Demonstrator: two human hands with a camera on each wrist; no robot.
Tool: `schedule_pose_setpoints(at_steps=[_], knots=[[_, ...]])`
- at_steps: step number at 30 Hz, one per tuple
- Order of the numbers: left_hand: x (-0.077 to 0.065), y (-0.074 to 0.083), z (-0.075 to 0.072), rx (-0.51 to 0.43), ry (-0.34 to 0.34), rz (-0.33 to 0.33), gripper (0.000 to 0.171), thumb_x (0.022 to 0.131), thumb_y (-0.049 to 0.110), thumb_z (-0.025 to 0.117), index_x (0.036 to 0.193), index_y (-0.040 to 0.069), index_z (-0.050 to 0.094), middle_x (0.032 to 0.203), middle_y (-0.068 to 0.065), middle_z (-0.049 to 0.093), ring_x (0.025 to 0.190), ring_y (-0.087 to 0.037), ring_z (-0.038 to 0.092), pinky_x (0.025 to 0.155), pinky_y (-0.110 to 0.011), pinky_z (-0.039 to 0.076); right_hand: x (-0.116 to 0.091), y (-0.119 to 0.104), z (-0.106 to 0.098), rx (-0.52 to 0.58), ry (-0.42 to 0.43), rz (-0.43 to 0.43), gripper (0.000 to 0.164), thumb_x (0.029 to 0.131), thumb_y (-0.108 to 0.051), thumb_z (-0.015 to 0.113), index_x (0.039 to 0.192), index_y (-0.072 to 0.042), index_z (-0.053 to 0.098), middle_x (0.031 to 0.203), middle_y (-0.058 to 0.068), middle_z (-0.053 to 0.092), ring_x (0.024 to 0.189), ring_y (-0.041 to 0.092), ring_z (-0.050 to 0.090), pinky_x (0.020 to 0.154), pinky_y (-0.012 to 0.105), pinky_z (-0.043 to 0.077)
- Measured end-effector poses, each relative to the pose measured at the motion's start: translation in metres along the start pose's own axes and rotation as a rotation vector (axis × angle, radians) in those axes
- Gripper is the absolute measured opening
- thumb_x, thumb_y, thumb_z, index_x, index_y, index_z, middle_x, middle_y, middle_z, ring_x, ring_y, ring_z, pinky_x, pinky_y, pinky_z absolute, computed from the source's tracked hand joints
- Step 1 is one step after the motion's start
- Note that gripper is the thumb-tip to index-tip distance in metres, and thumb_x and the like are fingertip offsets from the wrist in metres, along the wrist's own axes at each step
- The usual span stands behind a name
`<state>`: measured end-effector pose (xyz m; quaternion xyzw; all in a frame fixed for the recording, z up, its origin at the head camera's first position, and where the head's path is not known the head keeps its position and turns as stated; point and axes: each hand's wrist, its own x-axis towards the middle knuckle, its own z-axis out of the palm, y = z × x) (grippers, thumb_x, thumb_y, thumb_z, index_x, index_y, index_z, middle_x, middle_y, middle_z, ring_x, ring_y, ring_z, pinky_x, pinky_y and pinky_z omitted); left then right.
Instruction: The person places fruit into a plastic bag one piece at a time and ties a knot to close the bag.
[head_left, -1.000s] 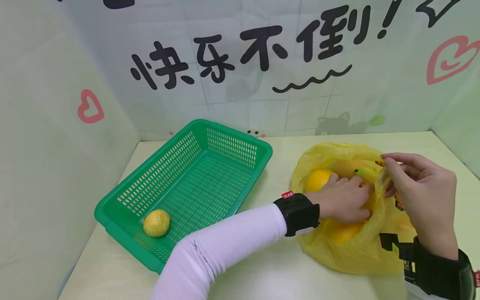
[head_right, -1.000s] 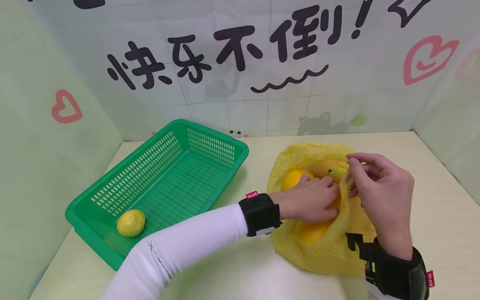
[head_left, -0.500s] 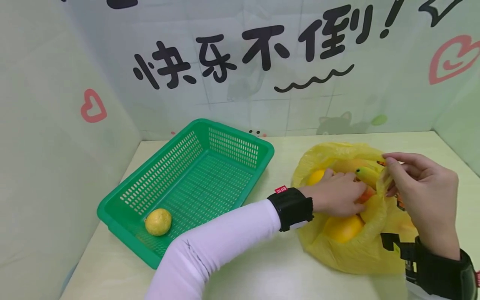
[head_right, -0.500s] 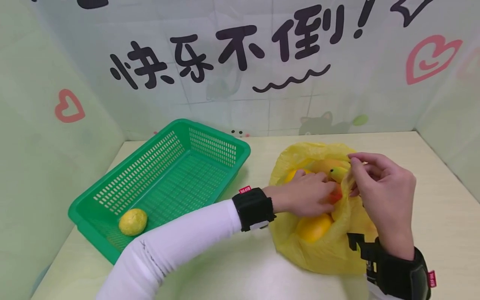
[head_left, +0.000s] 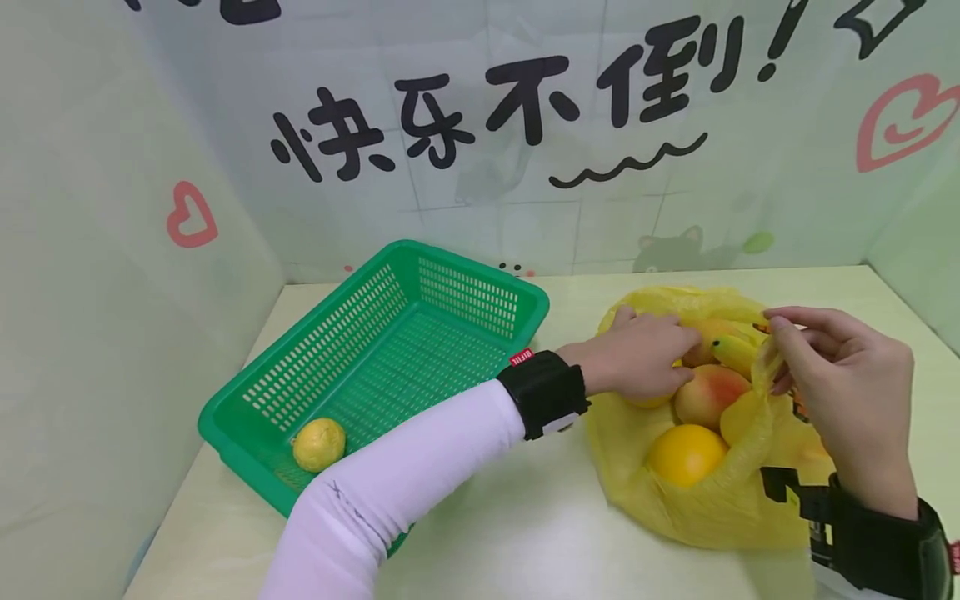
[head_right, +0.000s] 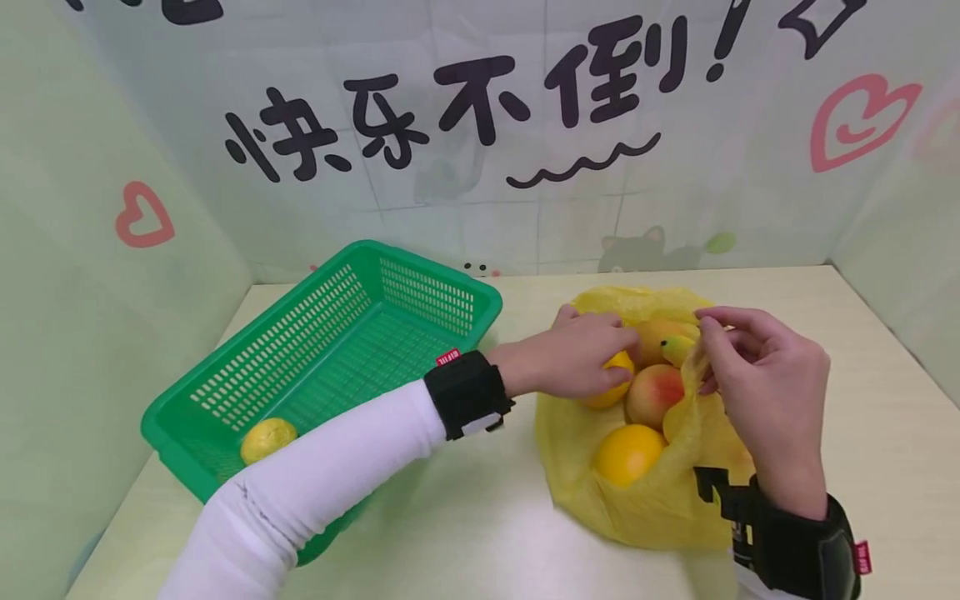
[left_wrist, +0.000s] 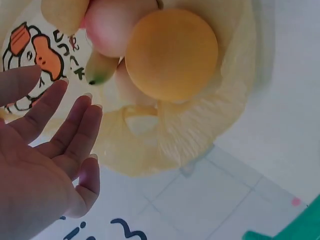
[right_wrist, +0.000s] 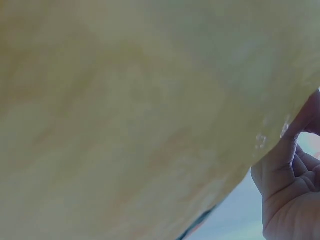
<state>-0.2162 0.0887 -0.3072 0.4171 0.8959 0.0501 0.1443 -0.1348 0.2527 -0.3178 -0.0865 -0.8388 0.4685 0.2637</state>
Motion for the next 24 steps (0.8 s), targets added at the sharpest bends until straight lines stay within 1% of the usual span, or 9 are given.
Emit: schedule_pose_setpoints(at_steps=[3,6,10,14,17,20,24], knots=[[-0.004,-0.006,-0.008,-0.003,0.021,-0.009,0.029,0.103,0.034,0.048,0.130,0.026,0.056,0.119,0.011,0.056,0.109,-0.006,0.048,0.094,-0.036,0.026,0.000,0.001,0.000,0.004,-0.006,-0.002,0.020,0.095,-0.020,0.065,0.105,-0.004,0.070,0.058,-0.017,0.060,0.045,0.006,0.053,0.044,0.016,0.045],[-0.011,-0.013,-0.018,-0.018,0.044,-0.021,0.030,0.104,0.030,0.047,0.132,0.025,0.056,0.125,0.009,0.056,0.111,-0.008,0.049,0.094,-0.037,0.027,0.000,0.002,0.000,-0.006,-0.009,-0.001,0.019,0.095,-0.020,0.065,0.105,-0.005,0.070,0.058,-0.018,0.059,0.045,0.006,0.053,0.045,0.016,0.045],[-0.022,-0.030,-0.027,-0.057,0.084,-0.047,0.032,0.104,0.022,0.044,0.134,0.020,0.054,0.128,0.003,0.056,0.108,-0.013,0.050,0.093,-0.038,0.026,0.000,0.003,-0.001,-0.013,-0.006,-0.007,0.021,0.095,-0.021,0.065,0.105,-0.004,0.070,0.058,-0.018,0.059,0.045,0.006,0.053,0.044,0.016,0.045],[-0.032,-0.048,-0.029,-0.113,0.123,-0.088,0.034,0.102,0.013,0.041,0.133,0.016,0.055,0.128,0.000,0.058,0.110,-0.015,0.049,0.093,-0.040,0.025,0.001,0.003,-0.001,-0.008,-0.005,-0.016,0.022,0.095,-0.020,0.064,0.106,-0.002,0.070,0.058,-0.018,0.060,0.045,0.006,0.053,0.045,0.016,0.045],[-0.040,-0.061,-0.030,-0.144,0.145,-0.127,0.036,0.100,0.007,0.039,0.132,0.015,0.056,0.129,-0.001,0.058,0.113,-0.016,0.048,0.095,-0.042,0.025,0.001,0.003,-0.001,-0.006,-0.006,-0.011,0.022,0.095,-0.020,0.065,0.106,-0.002,0.070,0.058,-0.018,0.060,0.045,0.006,0.053,0.045,0.016,0.045],[-0.048,-0.072,-0.031,-0.156,0.169,-0.173,0.037,0.099,0.005,0.039,0.131,0.015,0.056,0.129,-0.002,0.058,0.115,-0.017,0.049,0.099,-0.045,0.026,0.001,0.004,0.000,-0.007,-0.007,-0.008,0.021,0.095,-0.021,0.065,0.106,-0.003,0.070,0.058,-0.018,0.060,0.045,0.006,0.053,0.044,0.017,0.044],[-0.060,-0.089,-0.031,-0.173,0.196,-0.230,0.040,0.099,0.003,0.036,0.133,0.015,0.054,0.130,-0.003,0.057,0.119,-0.019,0.050,0.105,-0.049,0.026,0.000,0.003,0.000,-0.011,-0.008,-0.010,0.022,0.095,-0.021,0.065,0.106,-0.002,0.070,0.059,-0.018,0.059,0.045,0.006,0.053,0.045,0.016,0.044]])
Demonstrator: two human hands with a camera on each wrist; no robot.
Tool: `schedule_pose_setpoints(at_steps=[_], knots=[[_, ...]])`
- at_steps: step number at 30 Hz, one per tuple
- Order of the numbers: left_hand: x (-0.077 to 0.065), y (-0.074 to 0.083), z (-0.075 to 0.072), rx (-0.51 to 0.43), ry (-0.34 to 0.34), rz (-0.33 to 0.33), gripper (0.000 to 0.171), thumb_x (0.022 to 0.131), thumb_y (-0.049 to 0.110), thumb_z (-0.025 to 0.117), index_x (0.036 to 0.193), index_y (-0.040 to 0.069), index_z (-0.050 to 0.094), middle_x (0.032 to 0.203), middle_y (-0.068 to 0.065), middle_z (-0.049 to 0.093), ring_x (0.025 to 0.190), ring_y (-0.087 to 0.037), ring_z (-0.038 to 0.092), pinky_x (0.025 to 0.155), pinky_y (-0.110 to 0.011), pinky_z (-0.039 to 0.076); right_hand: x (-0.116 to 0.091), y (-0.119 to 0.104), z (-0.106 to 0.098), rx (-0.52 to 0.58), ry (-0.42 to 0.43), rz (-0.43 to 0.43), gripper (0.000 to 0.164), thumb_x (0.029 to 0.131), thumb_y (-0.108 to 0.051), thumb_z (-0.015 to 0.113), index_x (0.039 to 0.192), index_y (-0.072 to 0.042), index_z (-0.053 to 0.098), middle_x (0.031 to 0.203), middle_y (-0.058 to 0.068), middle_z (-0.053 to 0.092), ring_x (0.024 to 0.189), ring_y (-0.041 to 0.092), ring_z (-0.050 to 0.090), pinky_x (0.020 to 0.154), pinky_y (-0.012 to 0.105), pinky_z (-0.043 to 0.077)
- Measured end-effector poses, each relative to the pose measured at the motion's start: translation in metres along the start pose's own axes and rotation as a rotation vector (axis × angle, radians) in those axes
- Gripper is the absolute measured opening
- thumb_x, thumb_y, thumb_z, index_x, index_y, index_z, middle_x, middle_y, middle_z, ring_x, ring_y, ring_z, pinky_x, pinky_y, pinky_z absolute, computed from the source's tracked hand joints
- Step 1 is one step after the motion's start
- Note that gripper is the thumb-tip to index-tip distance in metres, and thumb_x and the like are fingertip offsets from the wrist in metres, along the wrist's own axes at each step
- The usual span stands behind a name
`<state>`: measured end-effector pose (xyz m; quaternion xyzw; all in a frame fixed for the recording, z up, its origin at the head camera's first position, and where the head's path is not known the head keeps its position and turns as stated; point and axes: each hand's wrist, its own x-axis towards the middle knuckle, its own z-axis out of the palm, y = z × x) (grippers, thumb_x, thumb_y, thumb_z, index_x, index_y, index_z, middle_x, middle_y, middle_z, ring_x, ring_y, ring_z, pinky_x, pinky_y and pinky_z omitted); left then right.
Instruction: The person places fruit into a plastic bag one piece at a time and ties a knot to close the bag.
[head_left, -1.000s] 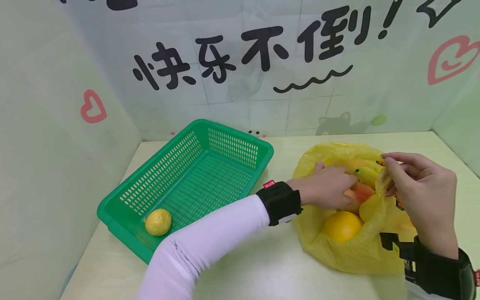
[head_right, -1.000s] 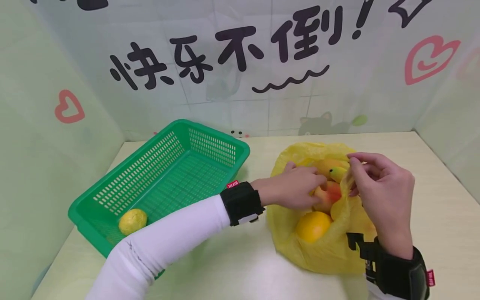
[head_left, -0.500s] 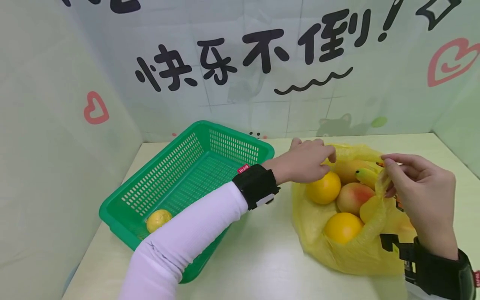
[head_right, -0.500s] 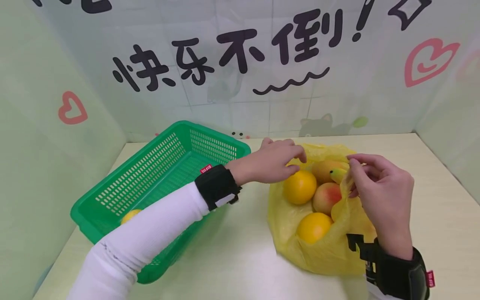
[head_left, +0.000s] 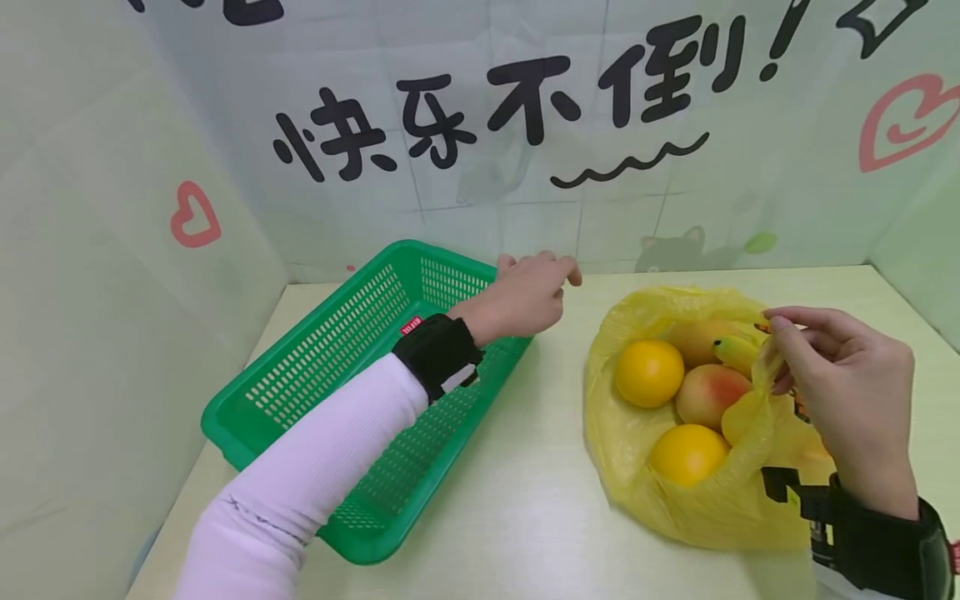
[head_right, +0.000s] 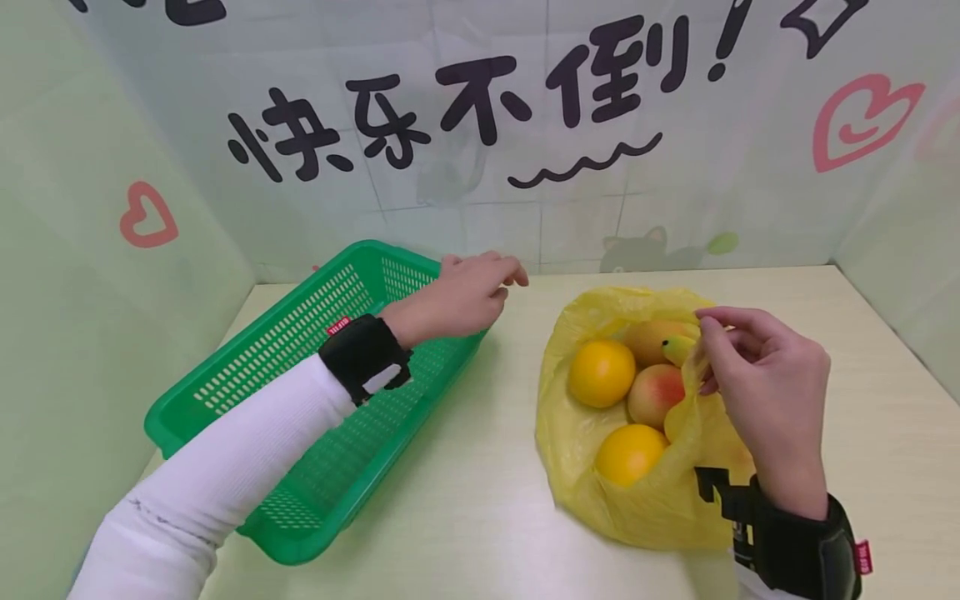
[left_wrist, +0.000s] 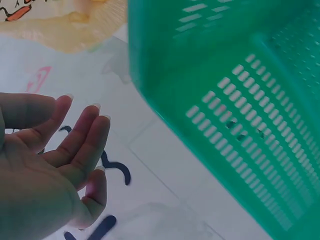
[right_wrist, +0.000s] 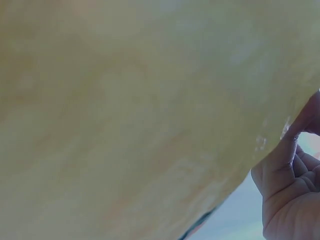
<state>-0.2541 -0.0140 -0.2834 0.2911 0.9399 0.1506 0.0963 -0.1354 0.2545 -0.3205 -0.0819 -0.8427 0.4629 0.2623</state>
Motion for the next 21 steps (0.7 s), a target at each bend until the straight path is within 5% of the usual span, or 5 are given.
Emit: schedule_pose_setpoints(at_steps=[7,13,21], knots=[[-0.019,-0.034,-0.006,-0.009,0.030,-0.085,0.044,0.097,0.002,0.033,0.137,0.011,0.051,0.134,-0.007,0.055,0.125,-0.022,0.049,0.108,-0.052,0.025,-0.001,0.000,0.001,0.004,-0.004,0.014,0.019,0.095,-0.019,0.065,0.105,-0.004,0.070,0.059,-0.018,0.059,0.046,0.006,0.053,0.046,0.015,0.045],[-0.037,-0.065,-0.011,-0.013,0.020,-0.134,0.039,0.101,0.010,0.039,0.139,0.004,0.049,0.140,-0.015,0.051,0.125,-0.027,0.050,0.104,-0.043,0.042,-0.001,0.001,0.001,0.004,-0.004,0.013,0.015,0.095,-0.017,0.065,0.103,-0.006,0.071,0.058,-0.018,0.059,0.045,0.006,0.052,0.047,0.014,0.045],[-0.064,-0.109,-0.012,0.042,-0.078,-0.129,0.042,0.097,0.023,0.060,0.132,0.000,0.055,0.135,-0.019,0.057,0.128,-0.034,0.052,0.105,-0.047,0.045,-0.001,0.000,0.003,0.008,-0.005,0.018,0.012,0.095,-0.017,0.065,0.102,-0.009,0.071,0.059,-0.018,0.060,0.045,0.006,0.053,0.048,0.013,0.046]])
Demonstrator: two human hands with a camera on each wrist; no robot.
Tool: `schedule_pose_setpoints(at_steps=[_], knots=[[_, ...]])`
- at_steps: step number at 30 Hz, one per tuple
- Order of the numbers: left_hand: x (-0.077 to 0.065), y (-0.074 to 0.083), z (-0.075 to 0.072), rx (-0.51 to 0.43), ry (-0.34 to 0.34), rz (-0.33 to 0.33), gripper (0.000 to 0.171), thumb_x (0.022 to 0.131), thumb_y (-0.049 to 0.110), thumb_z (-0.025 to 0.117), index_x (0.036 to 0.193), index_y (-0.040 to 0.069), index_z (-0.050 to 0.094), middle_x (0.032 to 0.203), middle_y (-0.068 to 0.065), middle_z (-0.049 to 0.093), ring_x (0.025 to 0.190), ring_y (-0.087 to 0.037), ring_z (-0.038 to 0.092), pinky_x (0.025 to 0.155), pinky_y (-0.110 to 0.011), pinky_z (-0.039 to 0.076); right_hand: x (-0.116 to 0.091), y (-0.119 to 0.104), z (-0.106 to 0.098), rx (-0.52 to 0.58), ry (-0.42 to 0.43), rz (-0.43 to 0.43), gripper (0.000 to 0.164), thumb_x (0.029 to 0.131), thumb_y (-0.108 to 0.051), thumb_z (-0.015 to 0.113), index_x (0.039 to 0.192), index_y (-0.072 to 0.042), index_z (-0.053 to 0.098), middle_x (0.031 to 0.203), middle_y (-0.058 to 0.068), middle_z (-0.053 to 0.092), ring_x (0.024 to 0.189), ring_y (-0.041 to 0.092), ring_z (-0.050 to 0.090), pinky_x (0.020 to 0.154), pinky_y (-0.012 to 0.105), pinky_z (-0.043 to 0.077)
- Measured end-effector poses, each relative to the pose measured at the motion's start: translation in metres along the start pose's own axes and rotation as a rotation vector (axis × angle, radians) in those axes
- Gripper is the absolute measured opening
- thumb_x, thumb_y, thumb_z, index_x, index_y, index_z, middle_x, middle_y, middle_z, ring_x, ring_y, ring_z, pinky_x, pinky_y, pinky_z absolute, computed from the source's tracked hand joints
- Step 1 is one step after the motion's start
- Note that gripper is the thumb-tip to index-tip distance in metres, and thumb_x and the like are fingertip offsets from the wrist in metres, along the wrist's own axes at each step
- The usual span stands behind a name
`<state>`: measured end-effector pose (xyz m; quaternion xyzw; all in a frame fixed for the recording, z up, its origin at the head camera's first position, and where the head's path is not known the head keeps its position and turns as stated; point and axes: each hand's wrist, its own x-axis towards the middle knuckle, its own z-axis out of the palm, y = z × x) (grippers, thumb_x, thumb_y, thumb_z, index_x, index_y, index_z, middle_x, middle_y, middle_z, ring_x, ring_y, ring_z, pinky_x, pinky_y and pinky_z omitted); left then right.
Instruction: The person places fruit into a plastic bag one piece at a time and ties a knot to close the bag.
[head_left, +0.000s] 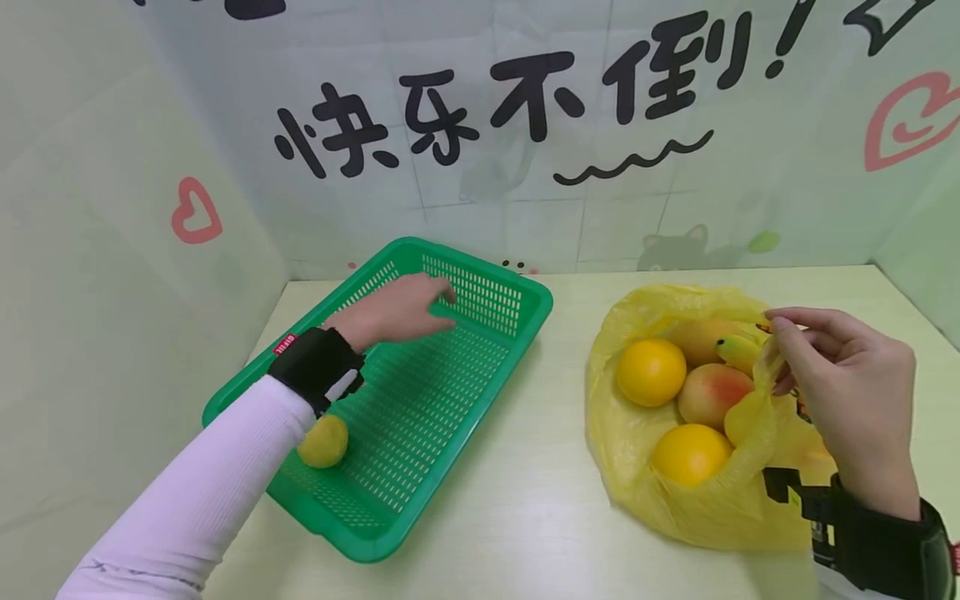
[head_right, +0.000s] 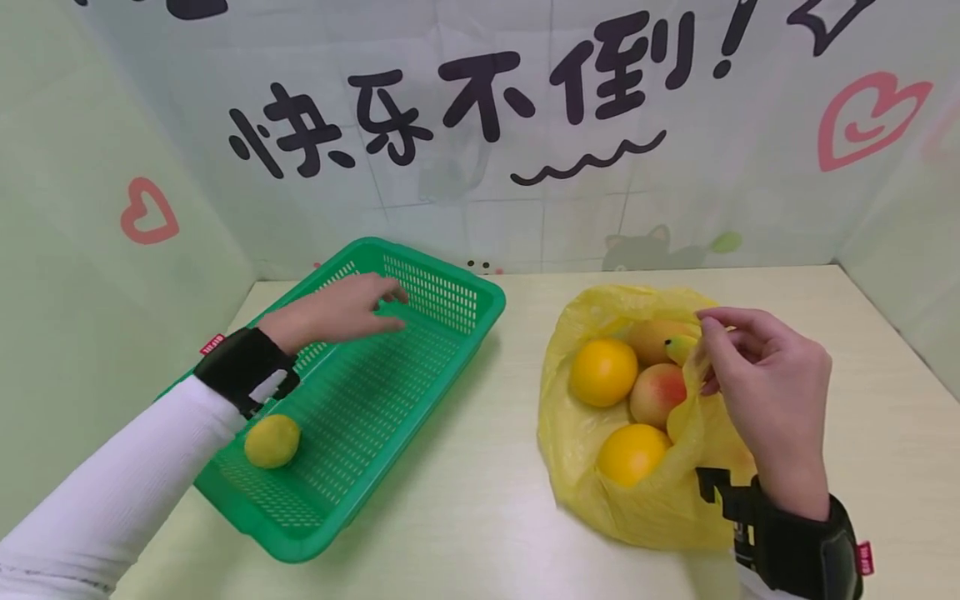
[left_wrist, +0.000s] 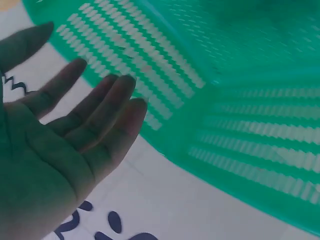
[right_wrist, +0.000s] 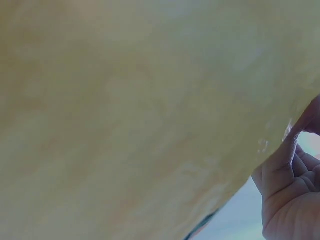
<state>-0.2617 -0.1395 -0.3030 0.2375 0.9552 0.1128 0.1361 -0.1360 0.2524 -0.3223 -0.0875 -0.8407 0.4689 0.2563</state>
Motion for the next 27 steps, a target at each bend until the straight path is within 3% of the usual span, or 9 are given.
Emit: schedule_pose_setpoints(at_steps=[6,9,13,18,22,27], knots=[[-0.019,-0.024,0.010,0.081,-0.107,-0.048,0.046,0.095,0.030,0.065,0.131,0.004,0.058,0.138,-0.019,0.056,0.131,-0.037,0.050,0.105,-0.050,0.045,0.001,0.000,0.000,-0.005,-0.006,0.002,0.014,0.095,-0.018,0.065,0.103,-0.008,0.071,0.060,-0.019,0.060,0.046,0.005,0.052,0.048,0.012,0.046],[-0.027,-0.030,0.013,0.074,-0.170,-0.082,0.049,0.093,0.034,0.066,0.132,0.005,0.058,0.139,-0.020,0.055,0.130,-0.037,0.052,0.102,-0.050,0.047,0.001,0.000,0.001,-0.001,-0.010,0.003,0.009,0.094,-0.018,0.066,0.100,-0.014,0.071,0.060,-0.019,0.060,0.046,0.005,0.053,0.048,0.012,0.046],[-0.036,-0.034,0.014,0.047,-0.297,-0.193,0.054,0.088,0.040,0.071,0.132,0.011,0.057,0.141,-0.017,0.054,0.123,-0.035,0.053,0.095,-0.051,0.049,0.001,0.000,0.001,0.004,-0.009,0.003,0.006,0.094,-0.018,0.066,0.098,-0.016,0.071,0.060,-0.019,0.060,0.046,0.006,0.053,0.048,0.013,0.047],[-0.043,-0.038,0.020,0.040,-0.442,-0.318,0.061,0.080,0.045,0.078,0.130,0.018,0.057,0.141,-0.015,0.050,0.119,-0.035,0.050,0.091,-0.054,0.050,0.001,0.000,0.001,0.000,-0.006,0.003,0.017,0.094,-0.019,0.065,0.103,-0.005,0.070,0.060,-0.019,0.060,0.046,0.006,0.053,0.048,0.013,0.047],[-0.048,-0.041,0.027,0.037,-0.520,-0.393,0.065,0.073,0.046,0.083,0.128,0.022,0.058,0.143,-0.017,0.047,0.118,-0.036,0.047,0.088,-0.055,0.050,0.002,0.000,0.000,-0.001,-0.011,-0.002,0.020,0.094,-0.019,0.065,0.105,-0.003,0.070,0.060,-0.019,0.060,0.046,0.006,0.053,0.048,0.013,0.047],[-0.051,-0.045,0.031,0.009,-0.583,-0.449,0.057,0.069,0.035,0.089,0.117,0.022,0.060,0.133,-0.019,0.052,0.111,-0.034,0.052,0.078,-0.046,0.054,0.002,0.001,0.000,-0.007,-0.015,-0.010,0.021,0.095,-0.019,0.065,0.106,-0.002,0.070,0.061,-0.019,0.060,0.046,0.006,0.053,0.049,0.013,0.047]])
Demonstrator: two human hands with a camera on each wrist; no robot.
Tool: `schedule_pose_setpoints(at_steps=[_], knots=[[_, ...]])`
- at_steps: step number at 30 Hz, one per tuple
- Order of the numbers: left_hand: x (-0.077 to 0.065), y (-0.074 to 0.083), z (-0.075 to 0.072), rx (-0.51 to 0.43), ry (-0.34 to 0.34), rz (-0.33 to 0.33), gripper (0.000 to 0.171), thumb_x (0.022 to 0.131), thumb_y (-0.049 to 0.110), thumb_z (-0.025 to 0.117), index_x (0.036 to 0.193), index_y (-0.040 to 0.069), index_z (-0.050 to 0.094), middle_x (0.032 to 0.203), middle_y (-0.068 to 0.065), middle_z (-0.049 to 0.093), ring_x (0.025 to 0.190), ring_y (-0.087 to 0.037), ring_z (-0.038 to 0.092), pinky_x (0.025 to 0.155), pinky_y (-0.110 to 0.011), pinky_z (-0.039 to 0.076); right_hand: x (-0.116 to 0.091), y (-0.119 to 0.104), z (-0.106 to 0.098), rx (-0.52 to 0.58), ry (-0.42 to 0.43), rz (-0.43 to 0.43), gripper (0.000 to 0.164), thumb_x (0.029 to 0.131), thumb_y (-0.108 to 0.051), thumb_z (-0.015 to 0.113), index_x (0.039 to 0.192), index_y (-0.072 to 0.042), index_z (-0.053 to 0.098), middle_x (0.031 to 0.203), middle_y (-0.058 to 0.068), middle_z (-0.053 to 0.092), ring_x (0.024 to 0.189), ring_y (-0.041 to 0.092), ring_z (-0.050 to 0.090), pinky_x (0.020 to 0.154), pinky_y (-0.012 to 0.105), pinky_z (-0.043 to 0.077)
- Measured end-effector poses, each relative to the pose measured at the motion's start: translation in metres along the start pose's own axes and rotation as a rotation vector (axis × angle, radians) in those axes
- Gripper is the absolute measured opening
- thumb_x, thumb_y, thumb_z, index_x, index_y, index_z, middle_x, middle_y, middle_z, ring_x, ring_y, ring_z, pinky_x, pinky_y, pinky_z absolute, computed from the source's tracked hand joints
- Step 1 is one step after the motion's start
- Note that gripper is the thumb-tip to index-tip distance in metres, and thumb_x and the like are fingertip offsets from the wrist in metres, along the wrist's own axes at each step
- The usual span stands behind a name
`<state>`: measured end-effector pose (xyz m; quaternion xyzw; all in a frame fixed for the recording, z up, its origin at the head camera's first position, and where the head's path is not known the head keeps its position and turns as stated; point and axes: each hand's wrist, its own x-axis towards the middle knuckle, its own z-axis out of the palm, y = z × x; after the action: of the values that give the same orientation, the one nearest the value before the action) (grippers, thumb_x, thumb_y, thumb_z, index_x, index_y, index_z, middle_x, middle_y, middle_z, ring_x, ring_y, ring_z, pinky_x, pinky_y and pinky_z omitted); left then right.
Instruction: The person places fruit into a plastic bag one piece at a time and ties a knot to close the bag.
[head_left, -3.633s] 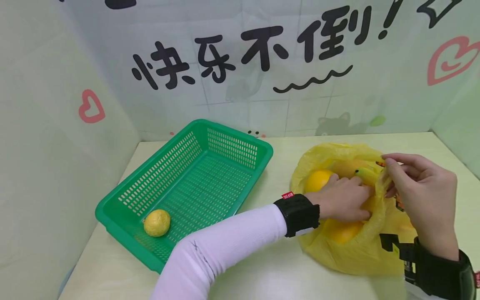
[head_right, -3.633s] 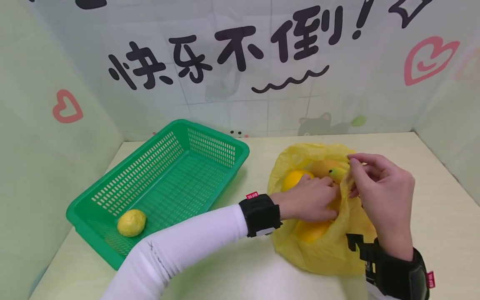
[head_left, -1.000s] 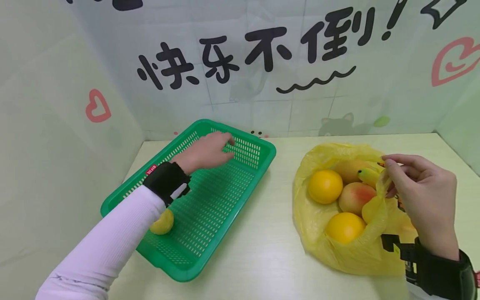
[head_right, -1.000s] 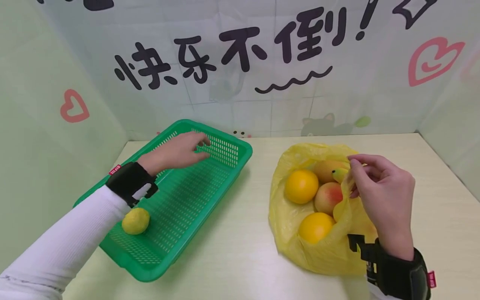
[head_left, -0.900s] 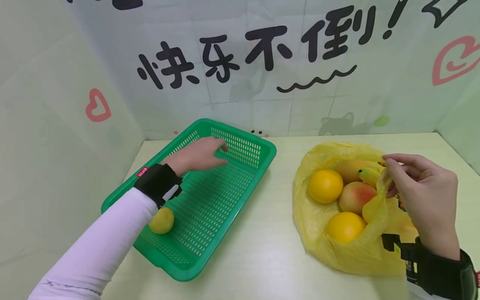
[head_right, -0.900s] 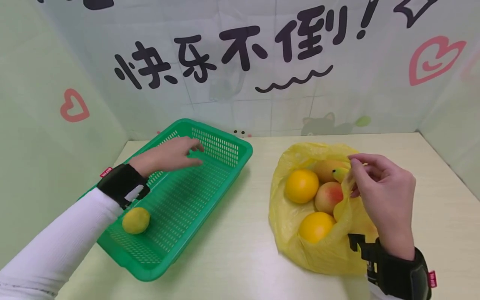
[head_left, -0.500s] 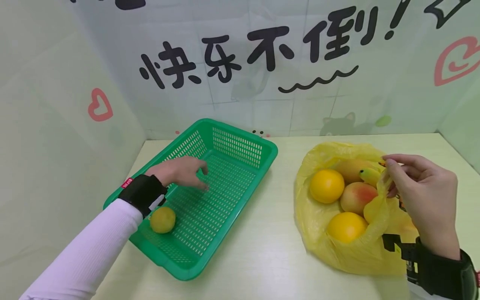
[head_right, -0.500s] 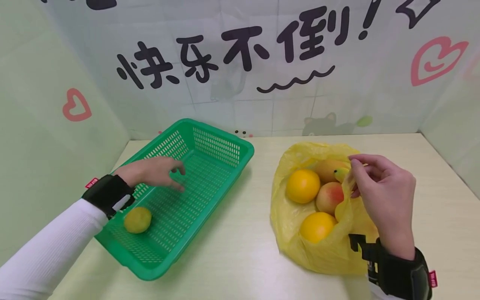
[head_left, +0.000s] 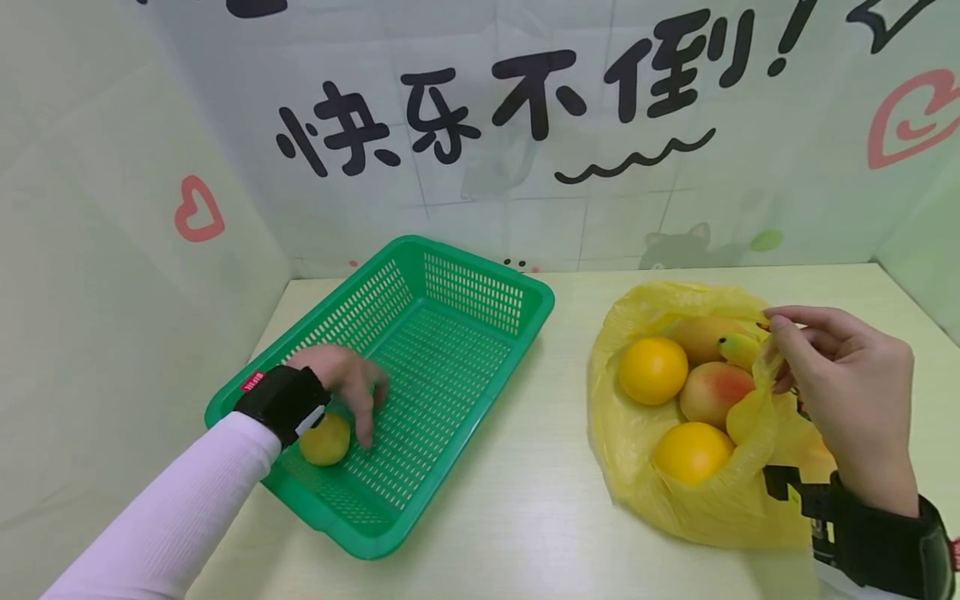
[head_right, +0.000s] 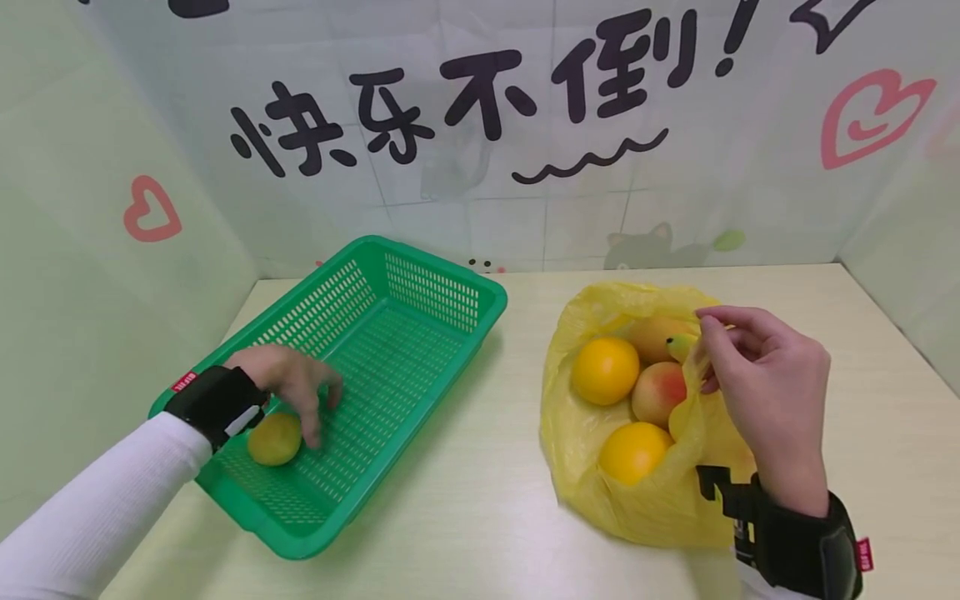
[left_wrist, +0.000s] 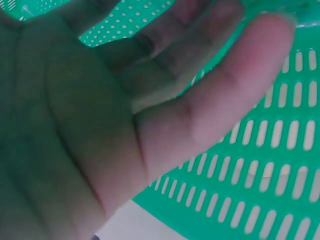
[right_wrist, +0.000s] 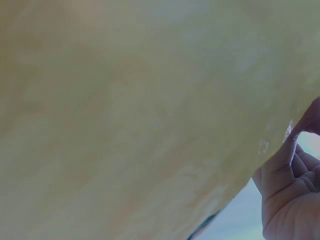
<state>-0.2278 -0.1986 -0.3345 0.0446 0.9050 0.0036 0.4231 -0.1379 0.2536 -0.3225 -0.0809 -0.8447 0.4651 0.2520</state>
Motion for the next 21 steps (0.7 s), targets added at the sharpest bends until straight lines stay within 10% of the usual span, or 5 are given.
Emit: schedule_pose_setpoints(at_steps=[21], knots=[[0.0005,-0.0024,0.0048,0.006,-0.013,-0.028,0.034,0.073,0.007,0.084,0.099,0.015,0.064,0.102,-0.011,0.055,0.092,-0.027,0.053,0.070,-0.034,0.052,-0.0016,-0.0003,-0.0022,-0.020,-0.005,0.014,0.023,0.095,-0.021,0.065,0.107,-0.002,0.069,0.061,-0.020,0.059,0.047,0.006,0.053,0.050,0.012,0.047]])
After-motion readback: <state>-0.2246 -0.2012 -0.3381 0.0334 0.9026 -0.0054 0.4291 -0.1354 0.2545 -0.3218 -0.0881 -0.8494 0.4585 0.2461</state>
